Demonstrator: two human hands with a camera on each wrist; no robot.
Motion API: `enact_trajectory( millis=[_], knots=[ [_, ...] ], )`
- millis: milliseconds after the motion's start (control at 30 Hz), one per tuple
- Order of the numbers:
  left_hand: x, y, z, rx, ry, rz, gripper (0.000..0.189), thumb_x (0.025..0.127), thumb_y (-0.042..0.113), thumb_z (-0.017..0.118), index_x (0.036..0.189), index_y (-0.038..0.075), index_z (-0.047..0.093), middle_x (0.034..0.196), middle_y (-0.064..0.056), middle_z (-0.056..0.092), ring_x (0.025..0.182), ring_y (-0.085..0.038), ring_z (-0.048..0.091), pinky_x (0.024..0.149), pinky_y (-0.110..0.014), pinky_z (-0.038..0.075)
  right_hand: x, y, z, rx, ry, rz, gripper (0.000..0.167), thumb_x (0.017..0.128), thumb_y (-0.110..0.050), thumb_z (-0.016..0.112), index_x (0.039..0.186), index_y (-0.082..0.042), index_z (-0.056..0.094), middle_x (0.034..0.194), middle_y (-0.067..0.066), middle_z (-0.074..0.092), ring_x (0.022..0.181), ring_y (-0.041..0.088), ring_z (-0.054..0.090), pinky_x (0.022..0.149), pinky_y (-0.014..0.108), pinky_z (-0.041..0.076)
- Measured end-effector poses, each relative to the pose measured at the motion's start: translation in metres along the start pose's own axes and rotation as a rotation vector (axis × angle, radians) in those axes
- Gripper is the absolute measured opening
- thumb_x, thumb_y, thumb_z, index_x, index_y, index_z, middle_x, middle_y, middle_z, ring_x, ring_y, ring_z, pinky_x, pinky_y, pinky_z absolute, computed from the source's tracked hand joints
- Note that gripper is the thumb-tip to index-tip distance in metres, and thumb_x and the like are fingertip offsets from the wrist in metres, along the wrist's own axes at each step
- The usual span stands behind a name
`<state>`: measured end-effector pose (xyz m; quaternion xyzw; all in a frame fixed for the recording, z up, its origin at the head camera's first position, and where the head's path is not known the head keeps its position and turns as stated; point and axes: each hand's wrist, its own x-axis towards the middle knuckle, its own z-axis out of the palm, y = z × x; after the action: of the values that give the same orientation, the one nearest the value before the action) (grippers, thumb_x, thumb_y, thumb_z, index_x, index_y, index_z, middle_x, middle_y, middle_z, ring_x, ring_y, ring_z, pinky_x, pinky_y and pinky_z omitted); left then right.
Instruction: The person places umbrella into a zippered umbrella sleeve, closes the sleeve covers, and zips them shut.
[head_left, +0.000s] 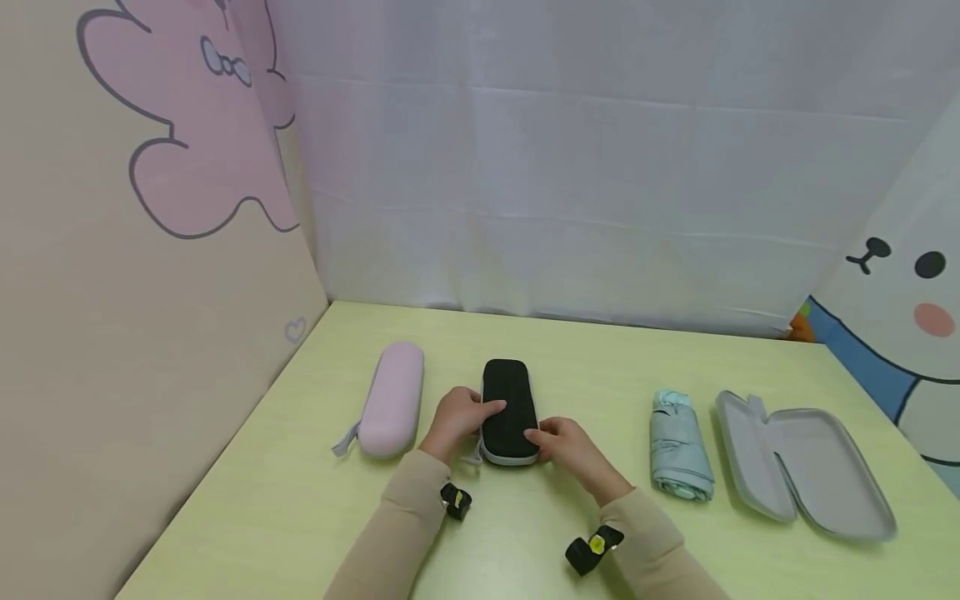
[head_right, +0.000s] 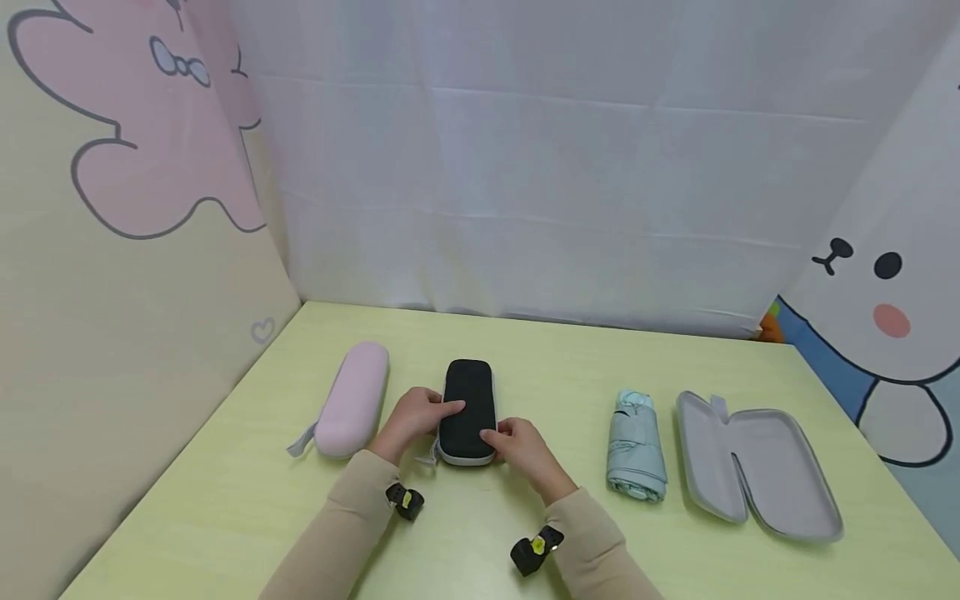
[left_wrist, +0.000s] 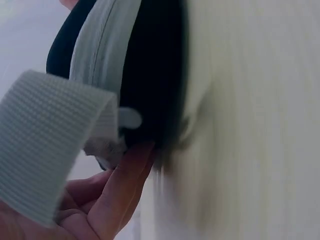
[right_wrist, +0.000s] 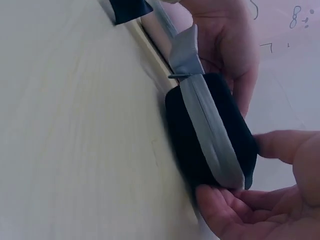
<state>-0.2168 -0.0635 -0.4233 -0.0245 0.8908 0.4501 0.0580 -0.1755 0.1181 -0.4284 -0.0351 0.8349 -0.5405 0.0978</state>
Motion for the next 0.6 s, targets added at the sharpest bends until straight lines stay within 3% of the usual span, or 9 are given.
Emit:
enact_trajectory(
  millis=[133, 267, 400, 500, 600],
  knots=[
    [-0.002, 0.003, -0.006, 0.181, 0.030, 0.043, 0.039, 0.083, 0.037, 0.068, 0.091, -0.001, 0.067, 0.081, -0.012, 0.065, 0.073, -0.026, 0.062, 0.065, -0.036, 0.048, -0.002, -0.003, -0.006, -0.059, -0.014, -0.040, 0.032, 0.090, -0.017, 0.059, 0.106, 0.011, 0.058, 0.084, 0.008, 0.061, 0.069, 0.020, 0.061, 0.066, 0.031, 0.047],
    [-0.007, 0.015, -0.006, 0.327, 0.141, 0.133, 0.045, 0.085, 0.033, 0.066, 0.116, 0.000, 0.061, 0.105, -0.014, 0.064, 0.093, -0.029, 0.060, 0.076, -0.040, 0.048, -0.006, -0.006, -0.026, -0.232, 0.086, -0.140, 0.032, 0.092, -0.016, 0.057, 0.115, 0.007, 0.057, 0.093, 0.009, 0.060, 0.081, 0.023, 0.059, 0.072, 0.036, 0.047],
    [-0.018, 0.041, 0.007, 0.318, 0.192, 0.283, 0.036, 0.088, 0.027, 0.064, 0.115, 0.003, 0.063, 0.098, -0.009, 0.065, 0.086, -0.022, 0.062, 0.071, -0.035, 0.050, -0.017, -0.006, -0.058, -0.369, 0.217, -0.242, 0.025, 0.093, -0.012, 0.054, 0.112, 0.004, 0.059, 0.101, 0.014, 0.061, 0.092, 0.028, 0.057, 0.079, 0.043, 0.046],
    [-0.024, 0.065, 0.024, 0.275, 0.149, 0.379, 0.029, 0.088, 0.025, 0.063, 0.110, 0.006, 0.065, 0.091, -0.004, 0.066, 0.079, -0.016, 0.061, 0.066, -0.029, 0.048, -0.028, -0.003, -0.083, -0.384, 0.295, -0.268, 0.024, 0.094, -0.011, 0.053, 0.112, 0.005, 0.059, 0.101, 0.017, 0.062, 0.092, 0.031, 0.057, 0.078, 0.044, 0.046],
    [-0.026, 0.088, 0.050, 0.254, 0.086, 0.429, 0.026, 0.089, 0.026, 0.062, 0.107, 0.008, 0.067, 0.089, -0.001, 0.066, 0.076, -0.013, 0.060, 0.064, -0.024, 0.047, -0.039, 0.003, -0.107, -0.418, 0.377, -0.264, 0.025, 0.095, -0.012, 0.052, 0.112, 0.005, 0.059, 0.100, 0.019, 0.061, 0.090, 0.032, 0.057, 0.075, 0.044, 0.046]
  ],
)
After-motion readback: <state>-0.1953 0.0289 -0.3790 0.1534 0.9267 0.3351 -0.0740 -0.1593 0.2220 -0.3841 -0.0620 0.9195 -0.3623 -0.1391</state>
